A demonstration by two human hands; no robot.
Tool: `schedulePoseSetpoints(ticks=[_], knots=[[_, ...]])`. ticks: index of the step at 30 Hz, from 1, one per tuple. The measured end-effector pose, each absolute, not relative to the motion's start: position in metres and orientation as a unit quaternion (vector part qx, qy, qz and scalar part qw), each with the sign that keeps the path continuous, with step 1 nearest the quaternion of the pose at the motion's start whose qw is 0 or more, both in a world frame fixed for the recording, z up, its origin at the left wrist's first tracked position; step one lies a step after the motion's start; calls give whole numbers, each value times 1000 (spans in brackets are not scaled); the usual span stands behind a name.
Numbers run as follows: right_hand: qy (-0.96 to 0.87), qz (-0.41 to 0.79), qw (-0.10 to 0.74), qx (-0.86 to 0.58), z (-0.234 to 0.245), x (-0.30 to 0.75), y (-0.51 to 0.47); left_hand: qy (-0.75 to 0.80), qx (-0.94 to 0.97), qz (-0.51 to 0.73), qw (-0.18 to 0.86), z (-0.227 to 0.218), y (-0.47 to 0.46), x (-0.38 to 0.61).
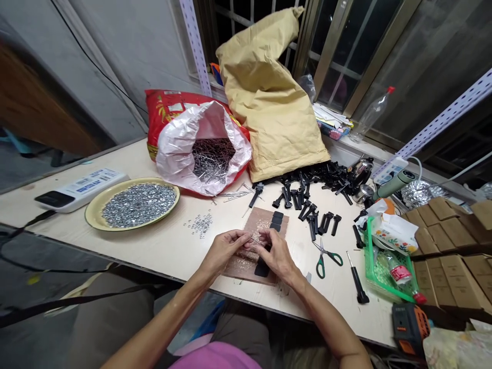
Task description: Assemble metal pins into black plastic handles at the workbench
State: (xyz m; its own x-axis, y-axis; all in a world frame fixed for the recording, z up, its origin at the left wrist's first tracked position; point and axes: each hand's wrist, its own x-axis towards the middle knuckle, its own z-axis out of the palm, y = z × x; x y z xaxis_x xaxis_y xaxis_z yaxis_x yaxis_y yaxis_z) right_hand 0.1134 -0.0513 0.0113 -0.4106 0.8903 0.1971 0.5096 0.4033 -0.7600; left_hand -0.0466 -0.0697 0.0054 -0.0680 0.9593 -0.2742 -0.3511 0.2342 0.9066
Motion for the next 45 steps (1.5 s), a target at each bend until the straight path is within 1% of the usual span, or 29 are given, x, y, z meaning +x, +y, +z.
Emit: schedulePoseSetpoints(ticks=[3, 8, 10, 15, 18, 22, 25, 28, 31, 36, 38, 40, 42, 43, 45], knots=[[-785, 302, 303, -449, 4, 112, -54, 503, 284, 537, 614, 3, -69, -48], [-805, 202, 314, -460, -11, 111, -61, 517, 258, 527, 624, -1, -69, -47], [-806, 181, 312, -470, -13, 109, -63, 517, 259, 525, 625, -1, -69, -48], [-792, 218, 315, -476, -5, 105, -63, 520, 277, 520, 619, 2, -68, -50], [-794, 197, 319, -479, 2, 113, -60, 522, 281, 518, 617, -2, -68, -47], [-807, 117, 286, -503, 4, 137, -40, 538, 304, 537, 574, -12, -68, -44], [-823, 41, 240, -513, 0, 158, -12, 563, 354, 525, 530, -20, -70, -43], [-837, -2, 201, -508, -5, 169, 11, 586, 404, 515, 477, -29, -73, -41], [-856, 12, 196, -479, -12, 172, 5, 599, 428, 512, 443, -35, -75, -38], [-927, 111, 183, -309, -22, 174, -33, 608, 440, 514, 416, -41, -77, -36], [-923, 108, 178, -324, -18, 174, -26, 612, 451, 512, 400, -41, -78, -36], [-897, 84, 190, -391, -11, 174, -10, 613, 462, 508, 390, -40, -79, -35], [-881, 75, 204, -420, -7, 173, -2, 613, 470, 504, 386, -40, -80, -35], [-886, 85, 207, -405, -7, 173, -4, 613, 474, 503, 384, -40, -80, -34], [-917, 126, 198, -324, -10, 173, -17, 614, 481, 501, 375, -40, -80, -34]])
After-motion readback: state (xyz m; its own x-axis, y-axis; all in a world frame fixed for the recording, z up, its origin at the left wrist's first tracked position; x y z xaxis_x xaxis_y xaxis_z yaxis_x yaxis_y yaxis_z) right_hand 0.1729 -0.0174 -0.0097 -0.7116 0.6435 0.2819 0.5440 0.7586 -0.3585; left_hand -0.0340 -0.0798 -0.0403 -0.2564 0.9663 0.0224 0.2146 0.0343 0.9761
